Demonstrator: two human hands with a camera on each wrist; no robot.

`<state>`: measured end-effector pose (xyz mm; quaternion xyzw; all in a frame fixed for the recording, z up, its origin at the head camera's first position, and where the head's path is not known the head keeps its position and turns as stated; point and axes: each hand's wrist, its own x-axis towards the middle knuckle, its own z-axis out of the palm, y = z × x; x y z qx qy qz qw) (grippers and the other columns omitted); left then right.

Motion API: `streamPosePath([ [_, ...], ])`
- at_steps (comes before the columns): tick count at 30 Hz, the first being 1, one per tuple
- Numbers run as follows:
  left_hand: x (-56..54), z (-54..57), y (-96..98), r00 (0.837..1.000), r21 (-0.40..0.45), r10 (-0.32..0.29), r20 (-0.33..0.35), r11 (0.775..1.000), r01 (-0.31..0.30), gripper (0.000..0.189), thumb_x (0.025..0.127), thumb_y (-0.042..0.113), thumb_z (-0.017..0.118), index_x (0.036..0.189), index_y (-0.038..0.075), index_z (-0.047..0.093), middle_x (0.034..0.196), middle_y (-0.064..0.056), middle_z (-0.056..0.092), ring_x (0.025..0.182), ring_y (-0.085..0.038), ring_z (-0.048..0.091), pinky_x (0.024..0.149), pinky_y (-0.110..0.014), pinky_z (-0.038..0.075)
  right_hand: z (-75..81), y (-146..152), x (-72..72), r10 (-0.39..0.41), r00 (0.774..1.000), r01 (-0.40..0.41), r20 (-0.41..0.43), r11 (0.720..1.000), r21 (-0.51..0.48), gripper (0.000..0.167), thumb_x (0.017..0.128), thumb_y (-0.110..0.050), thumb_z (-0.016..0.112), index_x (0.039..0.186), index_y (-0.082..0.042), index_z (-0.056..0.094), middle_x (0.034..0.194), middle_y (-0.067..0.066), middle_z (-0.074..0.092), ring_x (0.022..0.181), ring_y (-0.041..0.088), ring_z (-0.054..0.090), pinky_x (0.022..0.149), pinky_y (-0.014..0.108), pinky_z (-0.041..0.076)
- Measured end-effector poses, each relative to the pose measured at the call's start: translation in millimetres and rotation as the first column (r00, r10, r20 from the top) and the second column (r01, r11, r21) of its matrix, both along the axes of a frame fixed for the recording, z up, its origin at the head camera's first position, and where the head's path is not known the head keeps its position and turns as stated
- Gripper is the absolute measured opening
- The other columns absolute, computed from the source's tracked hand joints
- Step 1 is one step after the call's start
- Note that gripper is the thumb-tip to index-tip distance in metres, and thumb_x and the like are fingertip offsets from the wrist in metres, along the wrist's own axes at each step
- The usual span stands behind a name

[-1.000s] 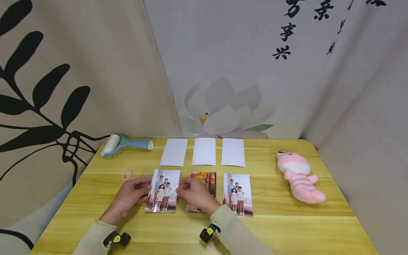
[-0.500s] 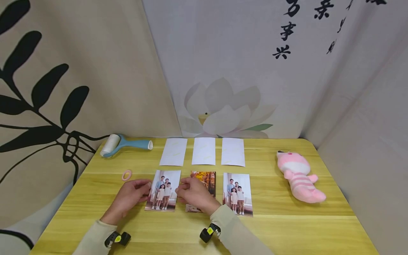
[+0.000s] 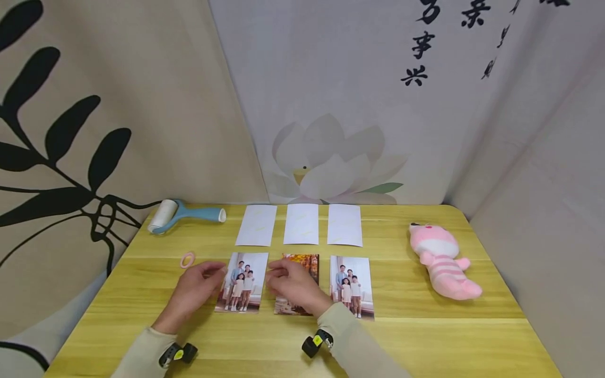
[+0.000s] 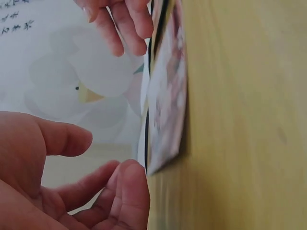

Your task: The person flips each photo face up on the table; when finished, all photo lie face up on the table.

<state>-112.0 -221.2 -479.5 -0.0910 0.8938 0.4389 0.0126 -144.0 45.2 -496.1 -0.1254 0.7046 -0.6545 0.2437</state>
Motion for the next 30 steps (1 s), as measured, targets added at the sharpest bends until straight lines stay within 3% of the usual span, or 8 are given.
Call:
streamPosePath([
  [2,-2.7,0.7,4.8,1.0,-0.005,0.003,-0.015,1.0,-0.003,0.036,0.105,0.031,0.065,0.13,0.006,0.073,0.119,-0.011,0.076,0.104,-0.024,0.071,0.087,-0.039,0.058,0.2,4,-1.4,0.008,1.0,-0.008,-0.022,1.0,0.014,0.047,0.104,-0.017,0.067,0.144,0.005,0.055,0.131,0.025,0.065,0.113,0.034,0.07,0.095,0.042,0.063],
  [9,-12.8,1.8,30.4,1.0,0.114,-0.016,-0.013,0.993,0.017,0.033,0.105,0.029,0.066,0.129,0.007,0.073,0.115,-0.01,0.074,0.095,-0.018,0.068,0.076,-0.03,0.055,4.7,21,-5.3,0.022,0.996,-0.017,-0.091,0.998,0.058,0.044,0.105,-0.022,0.067,0.14,0.004,0.06,0.129,0.025,0.068,0.114,0.038,0.069,0.088,0.038,0.063],
  [18,-27.7,-2.9,70.2,0.997,0.231,-0.066,-0.033,0.97,0.072,0.031,0.104,0.027,0.068,0.128,0.007,0.072,0.111,-0.01,0.072,0.091,-0.027,0.072,0.072,-0.031,0.057,3.0,48,-11.3,-0.023,0.993,0.035,-0.115,0.994,0.099,0.036,0.106,-0.02,0.066,0.135,0.001,0.064,0.127,0.022,0.07,0.112,0.038,0.07,0.087,0.044,0.064],
  [26,-42.2,-3.2,100.2,0.988,0.341,-0.141,-0.06,0.927,0.153,0.034,0.104,0.025,0.066,0.13,0.004,0.07,0.113,-0.012,0.071,0.095,-0.033,0.072,0.078,-0.039,0.061,5.1,81,-25.1,-0.107,0.983,0.13,-0.15,0.979,0.156,0.035,0.106,-0.019,0.065,0.134,0.002,0.063,0.126,0.023,0.07,0.112,0.036,0.07,0.088,0.042,0.063],
  [30,-50.9,-5.1,113.0,0.988,0.449,-0.147,-0.046,0.881,0.152,0.034,0.104,0.023,0.067,0.131,0.003,0.068,0.113,-0.015,0.069,0.099,-0.038,0.071,0.085,-0.047,0.063,4.1,95,-32.3,-0.125,0.974,0.163,-0.188,0.966,0.202,0.035,0.107,-0.02,0.065,0.135,0.0,0.063,0.126,0.021,0.07,0.109,0.035,0.07,0.086,0.043,0.062],
])
